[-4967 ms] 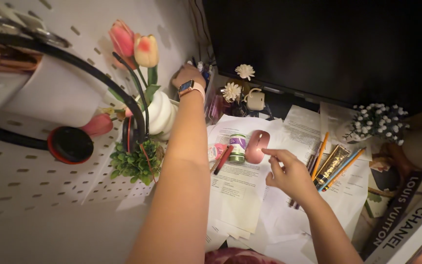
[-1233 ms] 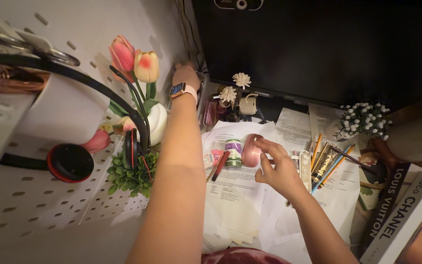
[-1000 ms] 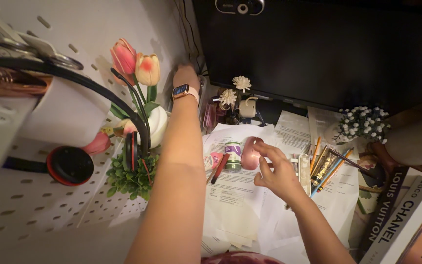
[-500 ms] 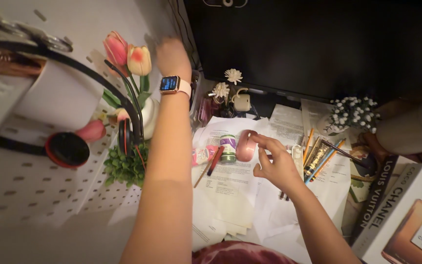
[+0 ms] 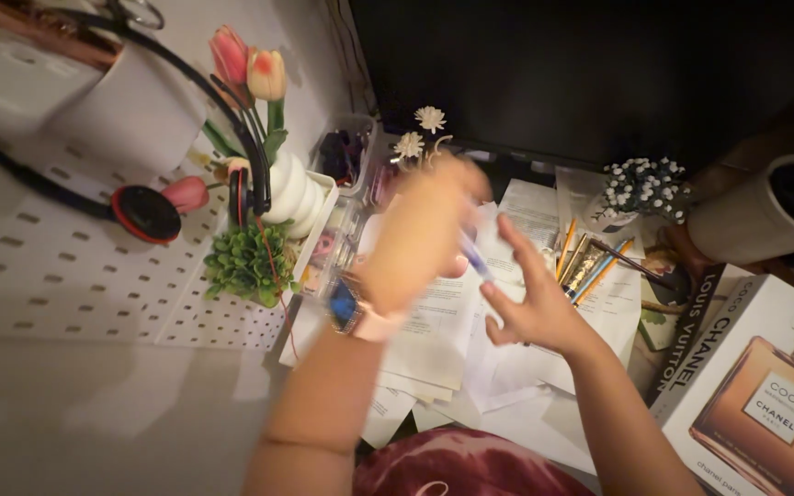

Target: The person organizes a cluttered desk by moving various items such as pens, papers, a computer mouse, and small containers. They shift objects around, group writing instruments, and adjust the position of a decorative rope and a small potted plant.

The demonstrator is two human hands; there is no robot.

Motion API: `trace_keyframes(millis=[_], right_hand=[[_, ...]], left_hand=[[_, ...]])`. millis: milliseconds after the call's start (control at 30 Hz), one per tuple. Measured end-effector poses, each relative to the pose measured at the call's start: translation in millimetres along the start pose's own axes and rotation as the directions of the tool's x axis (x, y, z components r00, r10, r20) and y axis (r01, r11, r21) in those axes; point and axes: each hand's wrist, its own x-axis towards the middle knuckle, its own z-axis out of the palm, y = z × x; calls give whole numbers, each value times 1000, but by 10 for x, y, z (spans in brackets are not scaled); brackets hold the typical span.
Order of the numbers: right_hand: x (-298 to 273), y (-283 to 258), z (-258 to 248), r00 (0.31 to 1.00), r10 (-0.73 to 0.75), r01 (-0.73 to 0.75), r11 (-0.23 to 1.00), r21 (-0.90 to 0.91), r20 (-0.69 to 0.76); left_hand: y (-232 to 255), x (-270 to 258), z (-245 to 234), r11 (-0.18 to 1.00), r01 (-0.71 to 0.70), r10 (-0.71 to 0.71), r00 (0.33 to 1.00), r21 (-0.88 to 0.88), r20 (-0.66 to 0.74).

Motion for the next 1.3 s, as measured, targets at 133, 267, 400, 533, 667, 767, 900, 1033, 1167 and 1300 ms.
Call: trace_keyframes(millis=[133,267,400,533,667,767,900,1033,1167,1300], right_hand=[[-387,355,145,853,504,-522,821,230,137],[-823,794,-18,481,876,-829,462,314,-19],[-1087,1035,-149,434,869,-846,484,225,-237],[-1049,1052,-103,708,576,-604,794,71,-409],[-630,977,119,851,435,-505,833,-226,-295],[-49,1116,364,898,425,-440,880,-180,-115],[891,1572,738,958,284,-268,931,-247,28],[1622,1918,1043,951,221,-116,902,-416,215],[2026,1995,1206,707,560,-230,760,-608,433],[2201,2028,1258,693,547,-177,760,-626,469]], left_hand=[[-395,-217,639,907,-197,91,955,372,283],[-981,-436,848,938,-121,55,977,325,204],[-1400,-634,783,915,89,-222,925,393,309],[-1594,-583,616,897,247,-344,910,367,230],[-1598,-588,448,916,193,-276,940,351,203],[-1565,-681,437,946,176,-233,953,272,193],[-1545,-816,403,972,204,-222,960,113,173],[-1490,-917,310,975,203,-214,965,84,154],[-1430,-1035,172,927,376,-370,907,14,202],[-1450,-1118,28,896,442,-438,873,33,213]])
